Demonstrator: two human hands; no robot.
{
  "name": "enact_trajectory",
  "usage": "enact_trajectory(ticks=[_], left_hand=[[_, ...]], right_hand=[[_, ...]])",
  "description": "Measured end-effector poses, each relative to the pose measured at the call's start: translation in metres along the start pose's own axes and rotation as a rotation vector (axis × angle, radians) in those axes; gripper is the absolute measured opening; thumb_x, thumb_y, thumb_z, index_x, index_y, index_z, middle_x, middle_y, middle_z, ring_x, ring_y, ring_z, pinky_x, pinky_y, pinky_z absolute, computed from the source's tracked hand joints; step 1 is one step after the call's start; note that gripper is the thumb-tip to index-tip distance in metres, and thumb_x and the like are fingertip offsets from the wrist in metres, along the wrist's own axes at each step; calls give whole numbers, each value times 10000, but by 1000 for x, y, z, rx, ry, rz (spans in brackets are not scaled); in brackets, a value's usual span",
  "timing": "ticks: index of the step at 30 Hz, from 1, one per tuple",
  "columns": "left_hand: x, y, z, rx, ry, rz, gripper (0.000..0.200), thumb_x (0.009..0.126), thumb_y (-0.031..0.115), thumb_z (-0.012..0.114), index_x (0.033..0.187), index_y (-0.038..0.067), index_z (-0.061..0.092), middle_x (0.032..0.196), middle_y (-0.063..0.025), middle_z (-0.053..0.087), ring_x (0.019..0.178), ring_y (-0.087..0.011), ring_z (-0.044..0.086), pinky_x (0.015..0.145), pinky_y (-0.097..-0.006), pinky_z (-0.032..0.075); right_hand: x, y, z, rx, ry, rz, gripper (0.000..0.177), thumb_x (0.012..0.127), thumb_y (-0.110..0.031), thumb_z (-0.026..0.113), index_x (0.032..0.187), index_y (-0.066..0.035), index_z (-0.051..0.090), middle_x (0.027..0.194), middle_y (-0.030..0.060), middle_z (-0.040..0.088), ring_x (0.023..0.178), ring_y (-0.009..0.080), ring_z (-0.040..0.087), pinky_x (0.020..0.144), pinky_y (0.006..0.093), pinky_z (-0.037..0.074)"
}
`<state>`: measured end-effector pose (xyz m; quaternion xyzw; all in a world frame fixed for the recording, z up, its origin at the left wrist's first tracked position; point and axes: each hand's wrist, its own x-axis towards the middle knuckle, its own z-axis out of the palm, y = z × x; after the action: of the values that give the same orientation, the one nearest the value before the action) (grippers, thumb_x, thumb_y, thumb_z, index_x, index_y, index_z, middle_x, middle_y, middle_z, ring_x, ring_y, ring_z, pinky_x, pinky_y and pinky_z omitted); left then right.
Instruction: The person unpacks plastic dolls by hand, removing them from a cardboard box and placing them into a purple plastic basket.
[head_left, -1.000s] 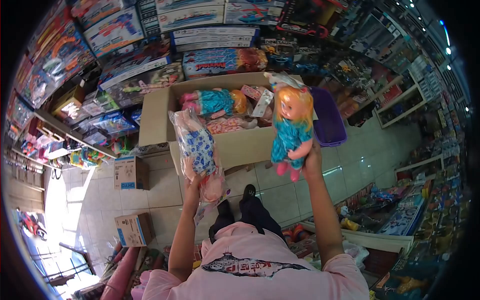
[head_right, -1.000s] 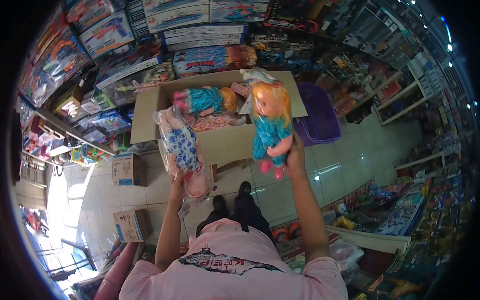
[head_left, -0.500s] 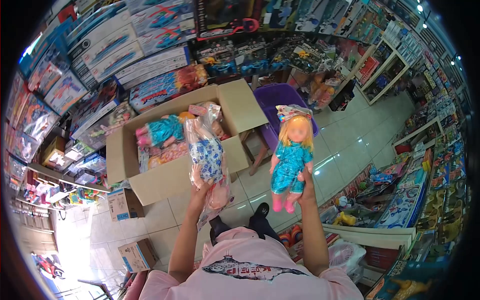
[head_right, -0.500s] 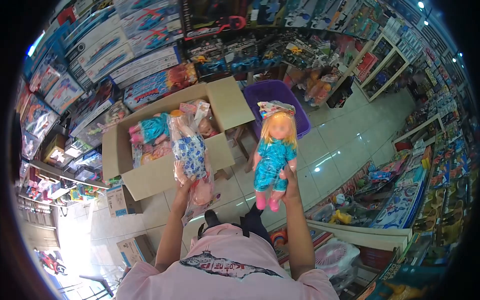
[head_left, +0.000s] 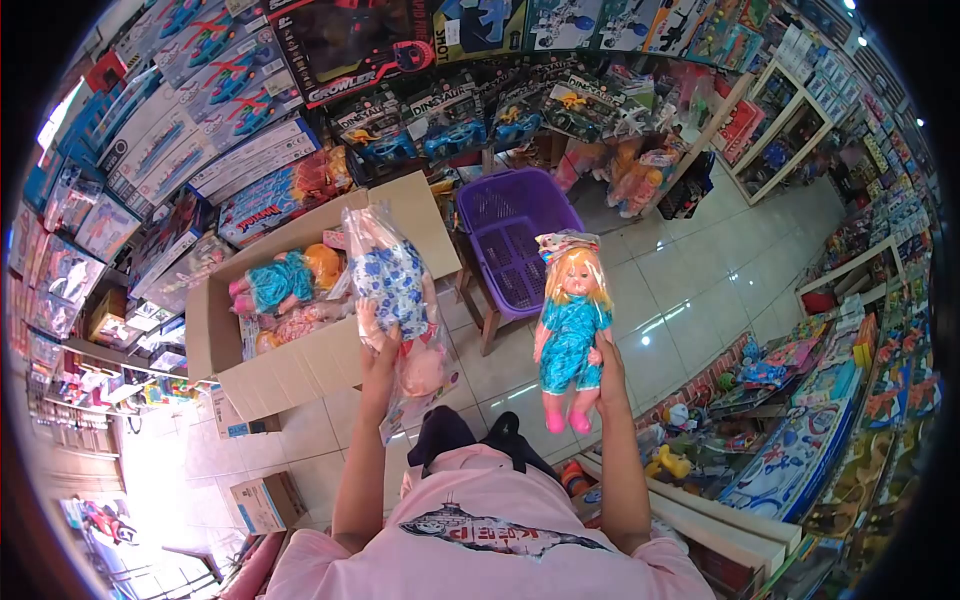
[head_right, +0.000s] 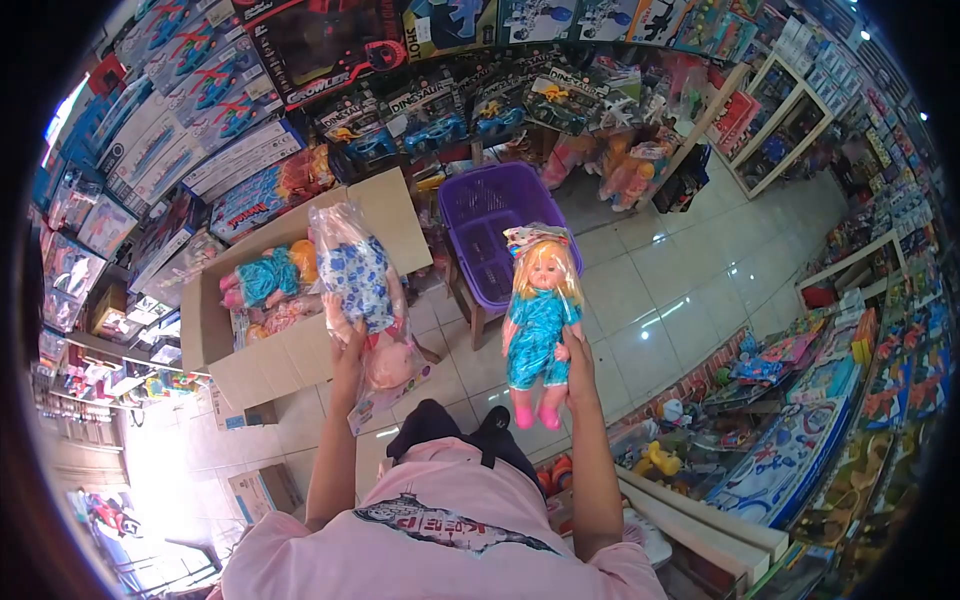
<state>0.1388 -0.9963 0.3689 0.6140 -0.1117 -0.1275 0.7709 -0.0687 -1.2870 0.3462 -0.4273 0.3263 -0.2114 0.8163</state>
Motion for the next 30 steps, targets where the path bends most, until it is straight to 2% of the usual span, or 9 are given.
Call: enact_trajectory(ticks=[1, 5, 8, 17, 19, 23, 26, 29, 30], left_hand=[[5, 5, 4, 62, 25, 42, 644, 996, 186, 587, 1531, 6, 278, 1486, -73, 377, 1338, -169, 388, 1129, -331, 298], [38, -17, -3, -211, 39, 15, 583, 1033, 191, 551, 1521, -2, 296, 1420, -60, 458, 1247, -140, 463, 1075, -308, 359], [65, -18, -3, -210, 68, -14, 548, 1045, 197, 537, 1505, -6, 321, 1358, -35, 512, 1168, -121, 505, 1010, -288, 404], [166, -61, -8, -238, 197, -49, 495, 1038, 213, 546, 1448, -35, 423, 1334, -45, 525, 1177, -127, 498, 1025, -296, 387], [176, -62, -7, -196, 223, -87, 505, 1035, 217, 551, 1447, -44, 422, 1347, -52, 518, 1184, -130, 496, 1037, -298, 380], [175, -59, -3, -167, 270, -160, 534, 1029, 211, 553, 1463, -54, 389, 1378, -70, 497, 1220, -141, 481, 1062, -300, 366], [174, -72, -8, -214, 268, -143, 547, 1025, 208, 561, 1468, -54, 378, 1380, -75, 496, 1230, -147, 481, 1065, -304, 367], [173, -61, 3, -232, 298, -114, 552, 1024, 199, 560, 1474, -54, 365, 1390, -82, 493, 1239, -150, 482, 1071, -310, 367], [170, -59, 4, -228, 317, -115, 552, 1024, 199, 560, 1474, -54, 365, 1390, -82, 493, 1239, -150, 482, 1071, -310, 367]], right_hand=[[9, -3, 3, 13, -4, 38, 504, 998, -261, 555, 1418, -2, 451, 1288, 67, 574, 1129, 143, 573, 962, 302, 450], [52, -7, 26, -4, -41, 33, 444, 997, -246, 564, 1367, -10, 498, 1223, 50, 597, 1079, 131, 587, 935, 298, 464], [94, 0, 39, 22, -61, 94, 269, 976, -206, 611, 1191, -46, 595, 1067, 4, 620, 961, 88, 596, 835, 264, 493], [192, -25, 75, -224, 13, 198, 299, 957, -225, 638, 1184, -34, 602, 1011, 13, 636, 903, 103, 624, 788, 271, 512], [225, -15, 67, -242, 6, 186, 340, 957, -243, 634, 1207, -17, 592, 1033, 24, 640, 914, 121, 632, 790, 286, 518], [288, 7, 50, -379, -64, 357, 318, 978, -234, 603, 1209, -15, 593, 1037, 43, 651, 938, 131, 635, 837, 292, 521], [339, 49, 28, -368, -199, 567, 269, 1013, -236, 520, 1155, -21, 596, 946, 42, 644, 810, 149, 644, 778, 314, 551], [361, 84, 30, -372, -192, 672, 347, 1043, -241, 467, 1268, 7, 559, 1048, 74, 669, 929, 173, 663, 857, 332, 557], [366, 94, 35, -454, -128, 659, 300, 1047, -225, 466, 1249, -25, 562, 1024, 73, 653, 901, 170, 660, 823, 327, 555]])
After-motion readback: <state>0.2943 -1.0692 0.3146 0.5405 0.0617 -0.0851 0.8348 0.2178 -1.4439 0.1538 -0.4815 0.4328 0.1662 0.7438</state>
